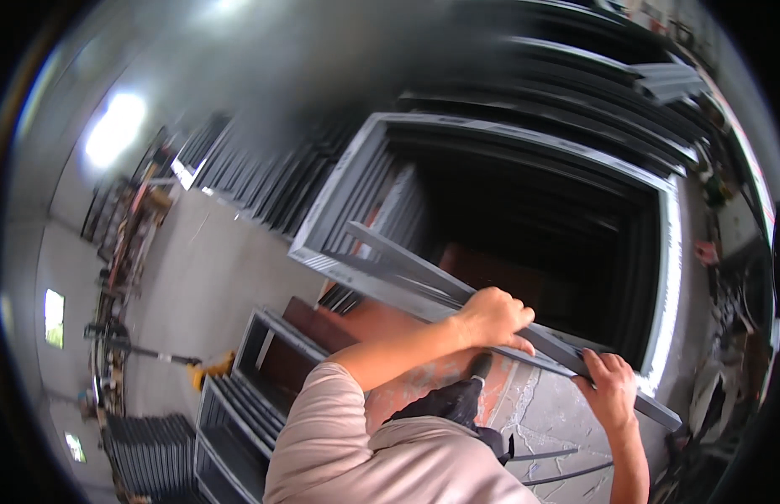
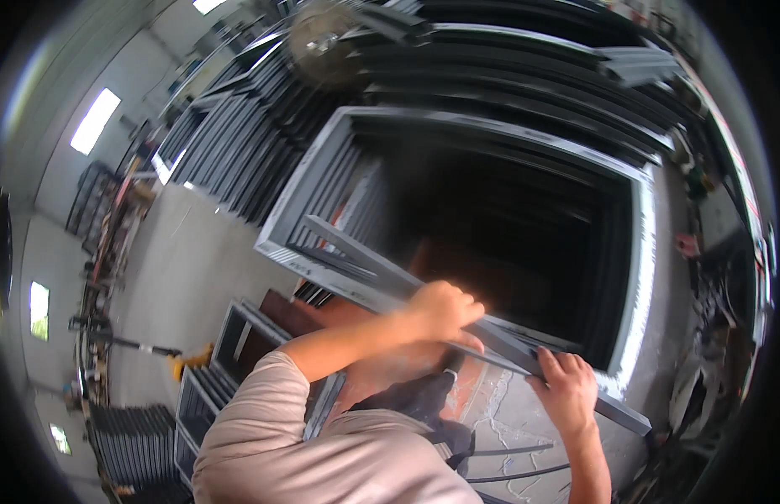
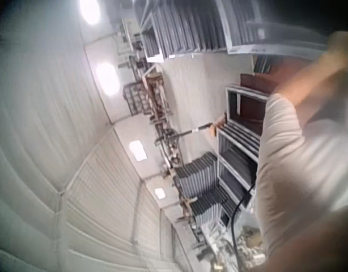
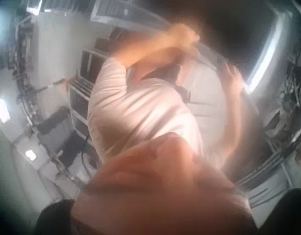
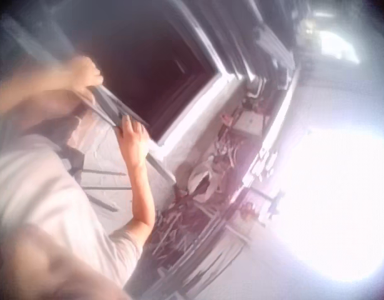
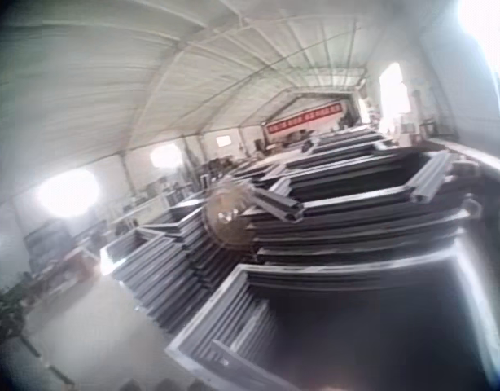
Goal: The person picks up long black strips one by one and places them inside the perimeter of metal window frames stacked on a floor.
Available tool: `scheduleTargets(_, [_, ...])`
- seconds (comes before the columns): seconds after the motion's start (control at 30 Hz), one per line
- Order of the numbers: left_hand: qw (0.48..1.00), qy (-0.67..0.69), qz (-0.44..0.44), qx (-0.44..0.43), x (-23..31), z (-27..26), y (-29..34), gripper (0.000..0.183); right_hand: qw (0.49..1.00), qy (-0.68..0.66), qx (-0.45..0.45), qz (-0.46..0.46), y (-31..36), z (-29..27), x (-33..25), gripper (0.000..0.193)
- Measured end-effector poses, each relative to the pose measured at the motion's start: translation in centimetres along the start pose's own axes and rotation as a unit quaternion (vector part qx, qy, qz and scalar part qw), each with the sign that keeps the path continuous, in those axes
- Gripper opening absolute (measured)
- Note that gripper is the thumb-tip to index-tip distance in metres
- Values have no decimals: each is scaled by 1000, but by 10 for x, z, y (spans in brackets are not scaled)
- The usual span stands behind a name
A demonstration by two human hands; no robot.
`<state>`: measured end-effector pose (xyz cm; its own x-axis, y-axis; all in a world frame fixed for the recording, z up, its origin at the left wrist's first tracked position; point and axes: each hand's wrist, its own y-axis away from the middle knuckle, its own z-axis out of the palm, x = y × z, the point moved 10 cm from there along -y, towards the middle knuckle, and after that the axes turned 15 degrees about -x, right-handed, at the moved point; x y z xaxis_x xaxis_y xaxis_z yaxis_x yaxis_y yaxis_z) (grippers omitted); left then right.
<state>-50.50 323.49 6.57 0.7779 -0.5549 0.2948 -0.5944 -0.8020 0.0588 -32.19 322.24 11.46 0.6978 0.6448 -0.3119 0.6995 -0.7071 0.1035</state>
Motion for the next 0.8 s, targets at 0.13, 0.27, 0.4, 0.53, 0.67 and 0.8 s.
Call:
scheduleTargets(0.13, [993, 51, -100, -27, -80, -2, 44, 62, 997, -40, -52, 42, -28, 8, 42, 38])
scheduleTargets(0.27, [987, 91, -129, -6, -101, 19, 68, 63, 997, -33, -64, -23, -54, 29, 42, 24])
scheduleTargets(0.4, [980, 82, -180, 0, -98, 21, 82, 60, 993, -70, -86, -49, -65, 42, 47, 21])
scheduleTargets(0.53, [976, 73, -193, 71, -103, 9, 79, 42, 993, -74, -80, -49, -62, 43, 42, 20])
scheduleTargets(0.67, [972, 61, -207, 96, -106, 8, 69, 25, 994, -8, -101, -27, -61, 66, 56, 32])
scheduleTargets(0.8, [959, -56, -238, 142, -99, -5, 99, 29, 992, -58, -91, -69, -71, 71, 43, 33])
